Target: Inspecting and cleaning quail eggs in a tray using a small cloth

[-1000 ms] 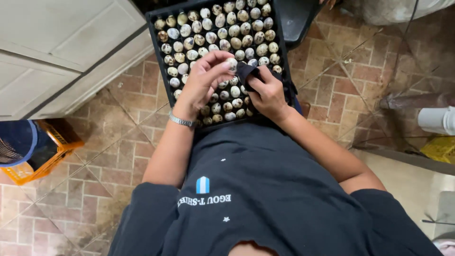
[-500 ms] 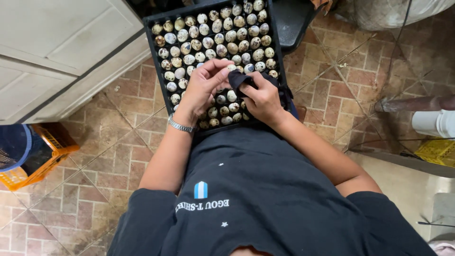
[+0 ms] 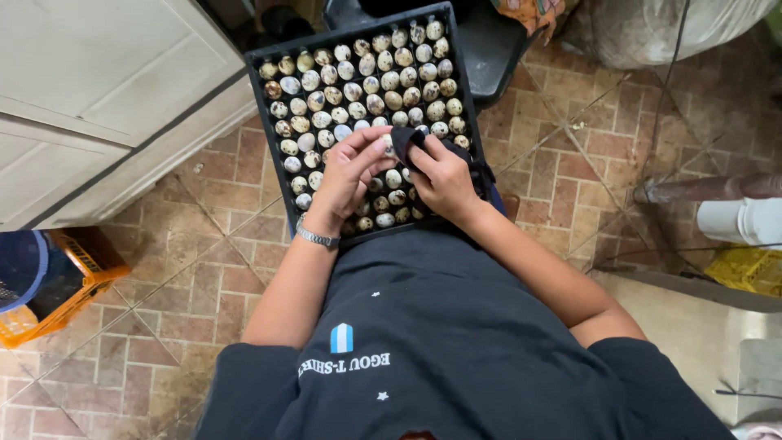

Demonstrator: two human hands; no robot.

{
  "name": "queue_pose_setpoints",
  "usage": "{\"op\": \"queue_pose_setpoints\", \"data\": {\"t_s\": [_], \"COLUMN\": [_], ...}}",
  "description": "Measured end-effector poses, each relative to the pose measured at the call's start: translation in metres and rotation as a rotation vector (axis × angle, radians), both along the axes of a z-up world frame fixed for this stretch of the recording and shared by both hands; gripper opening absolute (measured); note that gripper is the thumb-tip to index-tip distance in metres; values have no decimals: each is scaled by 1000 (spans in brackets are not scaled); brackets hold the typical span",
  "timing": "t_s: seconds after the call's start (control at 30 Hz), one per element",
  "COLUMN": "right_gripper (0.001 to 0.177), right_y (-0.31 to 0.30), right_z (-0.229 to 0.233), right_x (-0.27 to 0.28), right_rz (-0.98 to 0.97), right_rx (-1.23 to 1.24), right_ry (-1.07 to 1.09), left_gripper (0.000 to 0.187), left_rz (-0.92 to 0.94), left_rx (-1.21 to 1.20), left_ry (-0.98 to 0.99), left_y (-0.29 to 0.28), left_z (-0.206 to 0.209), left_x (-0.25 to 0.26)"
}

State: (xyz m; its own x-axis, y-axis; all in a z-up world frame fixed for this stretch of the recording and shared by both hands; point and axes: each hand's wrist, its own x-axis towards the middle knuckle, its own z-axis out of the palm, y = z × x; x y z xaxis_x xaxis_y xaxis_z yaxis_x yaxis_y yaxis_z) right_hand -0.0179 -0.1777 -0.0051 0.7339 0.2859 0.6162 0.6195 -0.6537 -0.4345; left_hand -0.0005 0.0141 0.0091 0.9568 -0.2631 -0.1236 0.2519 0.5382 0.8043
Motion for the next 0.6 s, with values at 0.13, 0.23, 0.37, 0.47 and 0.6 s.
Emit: {"op": "queue_pose_setpoints", "data": {"t_s": [0.13,0.23,0.37,0.47,0.6], "right_gripper": [32,31,33,34,34], "right_y": [-2,-3,-3,0,0], "right_z": [-15,-19,-20,-22,-26], "right_x": [0,-2,0,2,3], "right_rz": [-10,-16,8,7,9], "right_rx": [-17,-22,-59,-85,-104], "right_ry": [21,12,-6,-33,12], "left_gripper": [35,33,33,33,32], "left_rz": [-9,-24,-16,-23,-2], "left_rx": [48,21,68,97,148], "left_ry": [-41,-68,-96,-101,-96], "left_y": [-3,-8,-9,-5,-1], "left_z": [-16,-32,-48,-51,-44], "left_x": [-3,-3,-2,0,0]}}
